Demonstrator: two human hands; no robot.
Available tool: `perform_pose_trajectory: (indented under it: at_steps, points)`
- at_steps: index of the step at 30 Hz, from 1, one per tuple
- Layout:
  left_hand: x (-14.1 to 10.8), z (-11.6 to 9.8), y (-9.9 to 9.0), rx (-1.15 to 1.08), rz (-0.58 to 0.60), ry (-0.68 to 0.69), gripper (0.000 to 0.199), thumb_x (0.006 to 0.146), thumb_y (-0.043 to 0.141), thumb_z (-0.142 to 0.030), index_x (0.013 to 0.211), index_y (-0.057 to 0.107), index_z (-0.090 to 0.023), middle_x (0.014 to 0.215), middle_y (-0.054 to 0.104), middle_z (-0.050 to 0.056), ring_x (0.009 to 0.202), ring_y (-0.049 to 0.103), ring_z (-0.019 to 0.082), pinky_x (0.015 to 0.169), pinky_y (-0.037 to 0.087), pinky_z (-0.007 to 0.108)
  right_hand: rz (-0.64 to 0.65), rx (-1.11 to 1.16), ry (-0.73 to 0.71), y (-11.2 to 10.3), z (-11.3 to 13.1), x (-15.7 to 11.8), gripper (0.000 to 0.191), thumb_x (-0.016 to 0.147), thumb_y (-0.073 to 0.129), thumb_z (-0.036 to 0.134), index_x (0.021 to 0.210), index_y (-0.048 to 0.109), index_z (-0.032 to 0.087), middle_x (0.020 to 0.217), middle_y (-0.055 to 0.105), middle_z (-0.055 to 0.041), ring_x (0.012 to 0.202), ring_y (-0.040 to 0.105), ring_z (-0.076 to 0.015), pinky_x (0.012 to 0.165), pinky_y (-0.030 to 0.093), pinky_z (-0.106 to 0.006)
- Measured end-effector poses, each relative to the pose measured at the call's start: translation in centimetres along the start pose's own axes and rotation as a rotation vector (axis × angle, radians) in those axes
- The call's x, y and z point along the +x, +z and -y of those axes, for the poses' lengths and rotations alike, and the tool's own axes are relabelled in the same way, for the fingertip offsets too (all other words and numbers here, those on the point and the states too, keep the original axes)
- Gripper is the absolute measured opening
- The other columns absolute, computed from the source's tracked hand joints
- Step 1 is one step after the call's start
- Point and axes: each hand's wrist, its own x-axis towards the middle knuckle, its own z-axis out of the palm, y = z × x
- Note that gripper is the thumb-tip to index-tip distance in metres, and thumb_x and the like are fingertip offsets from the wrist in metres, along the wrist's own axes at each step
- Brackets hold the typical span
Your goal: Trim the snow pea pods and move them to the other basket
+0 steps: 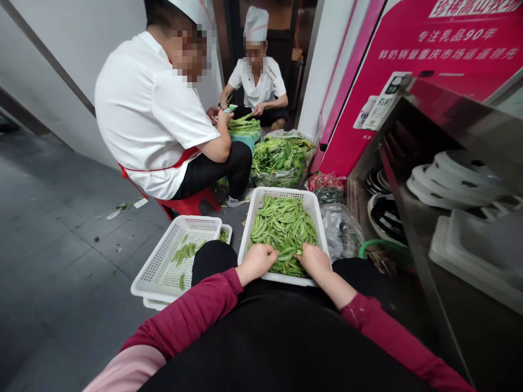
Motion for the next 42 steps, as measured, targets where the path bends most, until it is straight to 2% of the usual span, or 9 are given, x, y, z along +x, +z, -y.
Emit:
perform_pose_trajectory:
  at_steps: [4,8,13,20,24,32,35,38,42]
  points:
    - [-0.2,-0.4,0.6,0.094,0.027,0.034,0.031,0.075,0.041,-0.035,0.054,0.052,-0.014,0.045,0.036,-0.003,0.046,0.031,0.008,0.049,0.023,0.022,-0.030,0.066,-0.044,0.3,0.3,-0.3,0.017,0.071,0.056,0.030,0.084,0.060,0.019,0.081,0.064,-0.0090,0.074,0.059,-0.0209,0.063,0.042,-0.030]
    - [0.1,-0.9,0.6,0.046,0.065,0.080,0.028,0.075,0.041,-0.031,0.063,0.058,-0.013,0.049,0.044,-0.002,0.048,0.035,0.008,0.050,0.026,0.021,-0.177,0.271,-0.269,-1.4,-0.1,-1.7,0.017,0.073,0.053,0.027,0.088,0.059,0.022,0.093,0.061,-0.0037,0.082,0.057,-0.0188,0.070,0.042,-0.028]
    - [0.5,-2.1,0.2,-0.101,0.181,0.119,0.032,0.076,0.038,-0.033,0.073,0.062,-0.012,0.049,0.045,-0.003,0.046,0.034,0.007,0.047,0.026,0.020,-0.247,0.233,-0.520,-4.0,0.8,-3.4,0.015,0.079,0.046,0.023,0.086,0.059,0.022,0.085,0.061,-0.0042,0.082,0.054,-0.0188,0.072,0.040,-0.028]
    - [0.0,-2.8,-0.6,-0.288,0.308,0.106,0.028,0.073,0.038,-0.030,0.071,0.059,-0.011,0.050,0.041,-0.004,0.044,0.032,0.006,0.044,0.026,0.019,-0.204,0.258,-0.637,-5.3,1.6,-3.6,0.015,0.080,0.044,0.020,0.082,0.059,0.020,0.079,0.060,-0.0043,0.077,0.053,-0.0182,0.071,0.039,-0.029]
    - [-0.3,-2.7,-0.5,-0.337,0.270,0.128,0.021,0.068,0.039,-0.024,0.060,0.054,-0.011,0.049,0.038,-0.004,0.045,0.031,0.005,0.045,0.026,0.018,-0.163,0.488,-0.574,-5.7,2.1,-4.0,0.011,0.077,0.049,0.025,0.082,0.058,0.021,0.082,0.061,-0.0039,0.079,0.055,-0.0181,0.072,0.042,-0.029]
    - [0.5,1.1,-0.2,-0.276,0.092,-0.180,0.019,0.062,0.040,-0.020,0.059,0.056,-0.011,0.044,0.040,-0.004,0.042,0.032,0.006,0.043,0.025,0.018,-0.185,0.943,-0.142,-8.0,0.2,-4.2,0.023,0.066,0.062,0.038,0.076,0.059,0.018,0.079,0.063,-0.0028,0.069,0.056,-0.0175,0.067,0.043,-0.029]
    - [0.3,1.0,-0.9,-0.234,0.155,-0.065,0.027,0.067,0.038,-0.023,0.069,0.061,-0.010,0.048,0.044,-0.003,0.043,0.033,0.006,0.044,0.027,0.018,-0.153,1.058,-0.103,-8.0,-0.5,-4.0,0.023,0.064,0.064,0.038,0.073,0.058,0.018,0.070,0.062,-0.0011,0.063,0.055,-0.0160,0.062,0.043,-0.027]
    - [-0.3,-0.8,-1.5,-0.158,0.197,0.129,0.032,0.073,0.038,-0.027,0.085,0.063,-0.011,0.055,0.050,-0.002,0.049,0.038,0.007,0.050,0.031,0.018,-0.119,1.120,-0.119,-7.6,-0.2,-4.0,0.021,0.064,0.064,0.037,0.072,0.057,0.018,0.066,0.062,-0.0003,0.061,0.055,-0.0153,0.061,0.042,-0.027]
    - [-0.8,-2.7,-1.9,-0.089,0.358,0.319,0.033,0.078,0.034,-0.027,0.089,0.063,-0.014,0.063,0.056,-0.001,0.053,0.042,0.007,0.054,0.033,0.017,-0.101,1.035,-0.156,-7.6,0.2,-4.1,0.022,0.067,0.062,0.038,0.075,0.057,0.018,0.069,0.062,-0.0019,0.061,0.056,-0.0163,0.060,0.043,-0.028]
